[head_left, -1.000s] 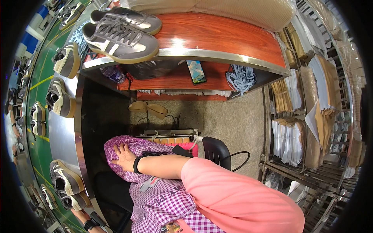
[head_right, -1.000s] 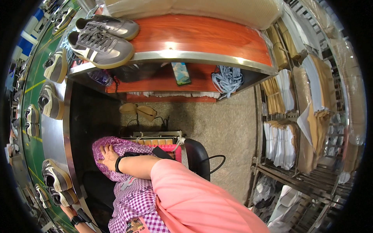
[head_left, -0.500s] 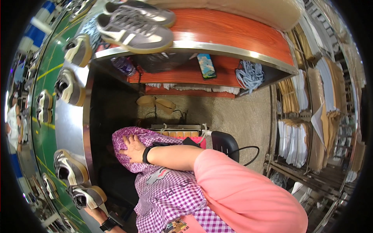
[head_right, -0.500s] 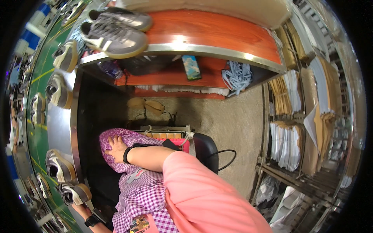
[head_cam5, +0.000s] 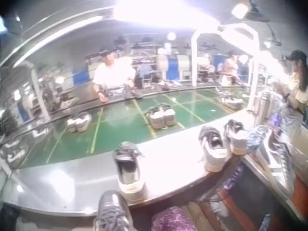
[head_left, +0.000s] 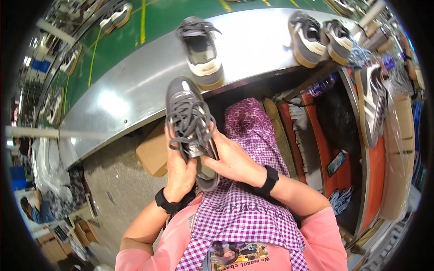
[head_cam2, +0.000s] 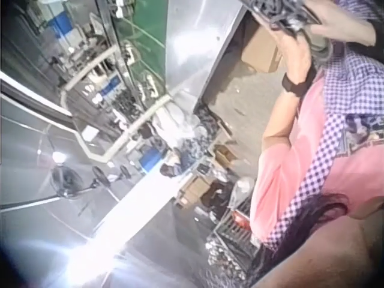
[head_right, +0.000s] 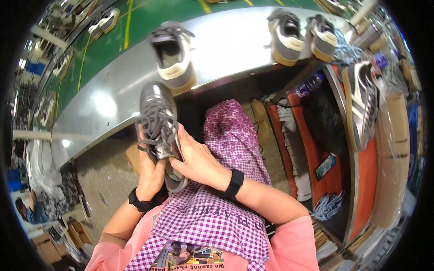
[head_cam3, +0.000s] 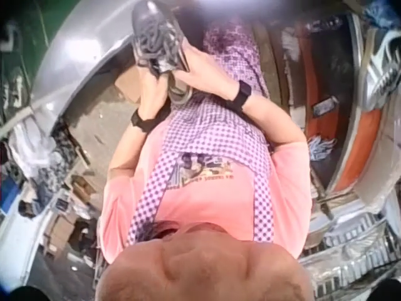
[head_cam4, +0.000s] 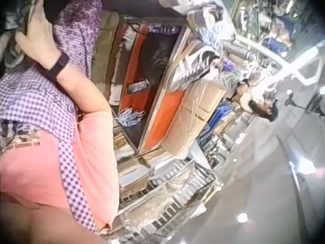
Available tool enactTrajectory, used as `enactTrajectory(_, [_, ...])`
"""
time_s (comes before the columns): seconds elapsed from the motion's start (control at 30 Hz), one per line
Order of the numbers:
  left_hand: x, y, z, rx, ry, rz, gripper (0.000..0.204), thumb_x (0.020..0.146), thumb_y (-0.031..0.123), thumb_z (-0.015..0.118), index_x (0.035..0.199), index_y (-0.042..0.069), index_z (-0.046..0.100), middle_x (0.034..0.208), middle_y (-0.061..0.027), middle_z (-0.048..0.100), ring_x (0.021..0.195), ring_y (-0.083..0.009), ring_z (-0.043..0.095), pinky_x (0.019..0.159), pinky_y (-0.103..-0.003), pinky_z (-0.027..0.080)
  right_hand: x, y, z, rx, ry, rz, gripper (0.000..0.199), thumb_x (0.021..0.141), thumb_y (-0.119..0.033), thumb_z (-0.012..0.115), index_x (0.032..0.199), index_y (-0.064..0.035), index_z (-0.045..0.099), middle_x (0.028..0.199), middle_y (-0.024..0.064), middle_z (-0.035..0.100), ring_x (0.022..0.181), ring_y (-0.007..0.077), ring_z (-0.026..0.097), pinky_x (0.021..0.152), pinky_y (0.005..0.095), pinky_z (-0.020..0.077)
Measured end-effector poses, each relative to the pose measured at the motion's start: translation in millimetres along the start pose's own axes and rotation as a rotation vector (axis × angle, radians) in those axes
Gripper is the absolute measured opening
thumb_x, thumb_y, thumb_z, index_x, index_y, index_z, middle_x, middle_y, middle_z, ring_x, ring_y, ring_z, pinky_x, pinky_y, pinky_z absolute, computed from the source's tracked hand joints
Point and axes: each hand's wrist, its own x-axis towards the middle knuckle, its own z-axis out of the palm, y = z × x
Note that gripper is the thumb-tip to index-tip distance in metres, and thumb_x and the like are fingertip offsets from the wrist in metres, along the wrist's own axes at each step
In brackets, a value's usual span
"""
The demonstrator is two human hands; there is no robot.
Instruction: The recorder is lacing and tying the laces of several pairs of shoes at a factory workbench.
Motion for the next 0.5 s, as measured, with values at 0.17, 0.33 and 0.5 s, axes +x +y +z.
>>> enactTrajectory(0.17, [-25,4,-14,-0.02,-0.132,-0.066,0.088,0.071,-0.006,0.056,0.149,-0.003,0.013,0.153,-0.0286,0.008,0.142,-0.0422,0.019,0.113,-0.044,0.028,-21,5,21,-0.184,0.021,-0.087,0.083,0.077,-0.006,0.057,0.144,0.0077,0.011,0.1,0.0311,0.057,0.087,0.0477,0.059,0.077,0.0479,0.0501])
enactTrajectory(0.33, [-44,2,-17,0.118,-0.208,-0.04,0.071,0.066,-0.006,0.058,0.135,-0.009,0.038,0.153,-0.0301,0.002,0.141,-0.0471,0.016,0.114,-0.046,0.027,-44,13,24,-0.237,-0.083,0.019,0.075,0.077,-0.007,0.058,0.139,0.0119,0.021,0.093,0.0314,0.057,0.084,0.0463,0.06,0.073,0.0484,0.049])
enactTrajectory(0.5, [-49,-2,-16,0.13,-0.246,-0.071,0.075,0.065,-0.003,0.059,0.136,-0.008,0.037,0.152,-0.0316,0.002,0.14,-0.0483,0.016,0.114,-0.046,0.026,-45,8,22,-0.189,-0.114,0.08,0.055,0.078,-0.009,0.061,0.124,0.0123,0.039,0.088,0.0312,0.058,0.082,0.0463,0.061,0.071,0.0481,0.0483])
